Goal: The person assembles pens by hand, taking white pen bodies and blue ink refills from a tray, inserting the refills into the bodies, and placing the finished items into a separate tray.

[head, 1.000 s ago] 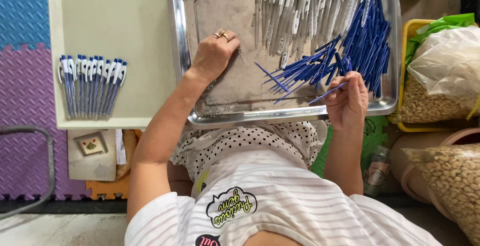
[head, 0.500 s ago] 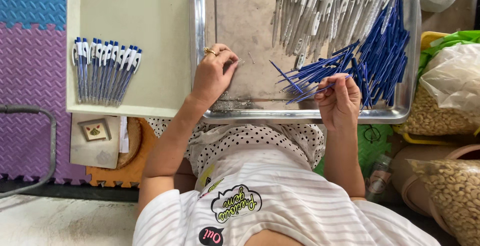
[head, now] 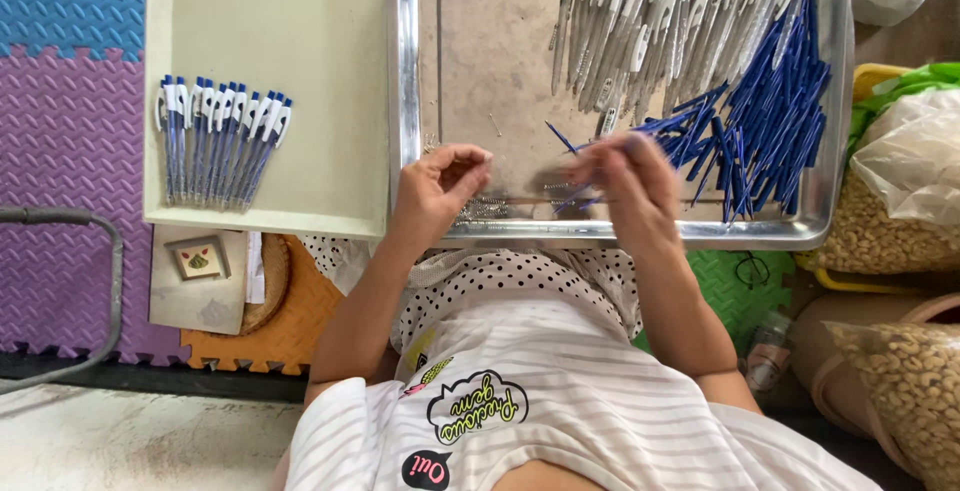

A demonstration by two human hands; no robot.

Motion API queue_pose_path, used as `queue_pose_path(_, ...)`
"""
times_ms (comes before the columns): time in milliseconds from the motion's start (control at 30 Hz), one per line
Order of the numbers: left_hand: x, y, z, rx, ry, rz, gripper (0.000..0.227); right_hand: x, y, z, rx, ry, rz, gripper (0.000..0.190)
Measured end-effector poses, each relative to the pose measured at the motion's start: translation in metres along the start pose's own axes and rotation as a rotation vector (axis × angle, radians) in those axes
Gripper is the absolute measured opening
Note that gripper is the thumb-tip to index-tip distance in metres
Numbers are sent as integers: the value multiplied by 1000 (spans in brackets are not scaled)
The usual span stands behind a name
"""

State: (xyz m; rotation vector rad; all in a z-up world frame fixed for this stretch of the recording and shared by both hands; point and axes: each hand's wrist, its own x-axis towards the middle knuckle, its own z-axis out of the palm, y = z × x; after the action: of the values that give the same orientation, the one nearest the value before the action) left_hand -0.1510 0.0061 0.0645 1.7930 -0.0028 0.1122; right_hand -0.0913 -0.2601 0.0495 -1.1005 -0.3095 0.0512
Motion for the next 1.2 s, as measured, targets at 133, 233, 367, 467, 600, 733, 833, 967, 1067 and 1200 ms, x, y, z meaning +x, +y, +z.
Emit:
queue_pose_path(133,-10,19,6,-341,-66,-86,11,4,-12,49,-196,-262,107,20)
queue_pose_path(233,-14,32,10,-433,-48,-86,11,7,-20,73,-441,-286,24,16)
queue_pose_path(367,-16,36,17,-398,78,117,13,10,-19,77,-567,-201,-33,12)
queue_pose_path(467,-11,29,16,-17,238,466,18,11,-9,78,-551,-196,-20,10)
queue_pose_path(600,-25,1,23,-11,259,439,19,6,-11,84,-560,-200,11,8)
queue_pose_path(733,-27,7,28,-413,141,189,23,11,-13,89,-495,-199,46,2)
queue_pose_path(833,-28,-2,34,-586,154,75,26,14,-11,86,-516,-215,38,2)
queue_pose_path(967,-25,5,25,-333,227,79,16,17,-10,88,-624,-267,13,3)
queue_pose_path(1067,-27,-5,15,-128,205,137,14,22,3,81,-682,-331,-8,10)
queue_pose_path(1200,-31,-13,14,-112,245,148,9,18,6,88,-676,-346,11,11)
